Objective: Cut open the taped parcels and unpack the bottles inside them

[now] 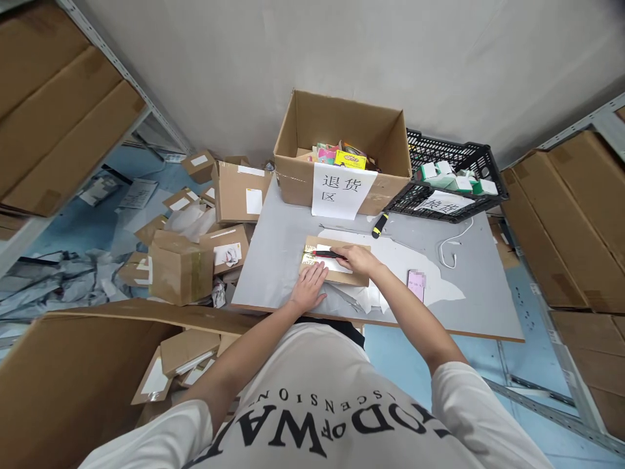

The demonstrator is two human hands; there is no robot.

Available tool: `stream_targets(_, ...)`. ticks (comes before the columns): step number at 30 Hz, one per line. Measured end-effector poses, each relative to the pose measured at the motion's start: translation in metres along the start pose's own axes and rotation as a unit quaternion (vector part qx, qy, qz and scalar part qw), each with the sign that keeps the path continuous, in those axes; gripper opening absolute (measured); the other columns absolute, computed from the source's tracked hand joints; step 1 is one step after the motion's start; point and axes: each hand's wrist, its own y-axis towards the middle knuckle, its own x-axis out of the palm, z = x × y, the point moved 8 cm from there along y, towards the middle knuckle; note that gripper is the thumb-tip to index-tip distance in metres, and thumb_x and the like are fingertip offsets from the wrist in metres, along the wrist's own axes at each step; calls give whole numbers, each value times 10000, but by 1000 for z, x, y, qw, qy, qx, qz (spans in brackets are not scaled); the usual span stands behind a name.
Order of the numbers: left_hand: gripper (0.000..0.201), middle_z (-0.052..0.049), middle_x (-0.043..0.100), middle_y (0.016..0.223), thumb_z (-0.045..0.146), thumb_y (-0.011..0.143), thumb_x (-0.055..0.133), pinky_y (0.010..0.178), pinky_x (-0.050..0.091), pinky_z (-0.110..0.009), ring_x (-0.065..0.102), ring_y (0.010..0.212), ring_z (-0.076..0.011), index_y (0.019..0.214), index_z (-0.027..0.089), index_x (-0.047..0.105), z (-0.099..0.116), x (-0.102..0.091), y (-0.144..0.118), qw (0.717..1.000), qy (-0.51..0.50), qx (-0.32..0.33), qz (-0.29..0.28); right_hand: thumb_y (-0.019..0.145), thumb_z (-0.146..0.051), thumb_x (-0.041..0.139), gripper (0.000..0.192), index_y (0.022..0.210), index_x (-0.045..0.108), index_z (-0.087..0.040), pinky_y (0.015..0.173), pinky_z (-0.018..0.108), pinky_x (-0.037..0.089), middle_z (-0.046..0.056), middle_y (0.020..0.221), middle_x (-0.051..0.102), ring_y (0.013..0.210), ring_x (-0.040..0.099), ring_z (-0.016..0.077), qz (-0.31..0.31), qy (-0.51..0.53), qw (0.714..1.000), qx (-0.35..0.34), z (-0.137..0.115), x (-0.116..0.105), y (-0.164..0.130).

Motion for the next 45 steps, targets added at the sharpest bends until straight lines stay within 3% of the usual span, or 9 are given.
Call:
stream_targets(12,888,-137,144,1558,497,783,534,1145,112,-449,107,1442,-284,1487,104,163,1,1,-2,1000,-2,-1,-1,944,-335,409,433,1368,432,-252,712,279,445,106,1117,661,924,645,235,-76,-79,994,10,-14,-17,2)
stream_targets(25,925,-137,142,1558,484,765,552,1140,122,-458,106,1441,-292,1496,118,120,2,1,-1,1000,-9,0,-3,950,-325,395,394,1334,446,-252,697,287,442,114,1061,671,903,654,247,-92,-91,992,11,-24,-19,11)
stream_targets(36,928,-142,156,1554,504,770,556,1139,120,-463,114,1438,-304,1496,115,128,2,1,-1,1000,-13,-7,-2,955,-311,394,357,1291,481,-227,692,288,431,122,996,678,861,653,235,-113,-118,987,4,-6,-11,-11)
stream_targets(45,947,-141,152,1554,480,756,592,1143,123,-457,106,1441,-298,1497,115,127,2,1,-2,1000,-16,5,-10,915,-284,470,359,1267,523,-233,675,284,419,124,999,686,838,656,237,-125,-106,986,19,5,-19,-16)
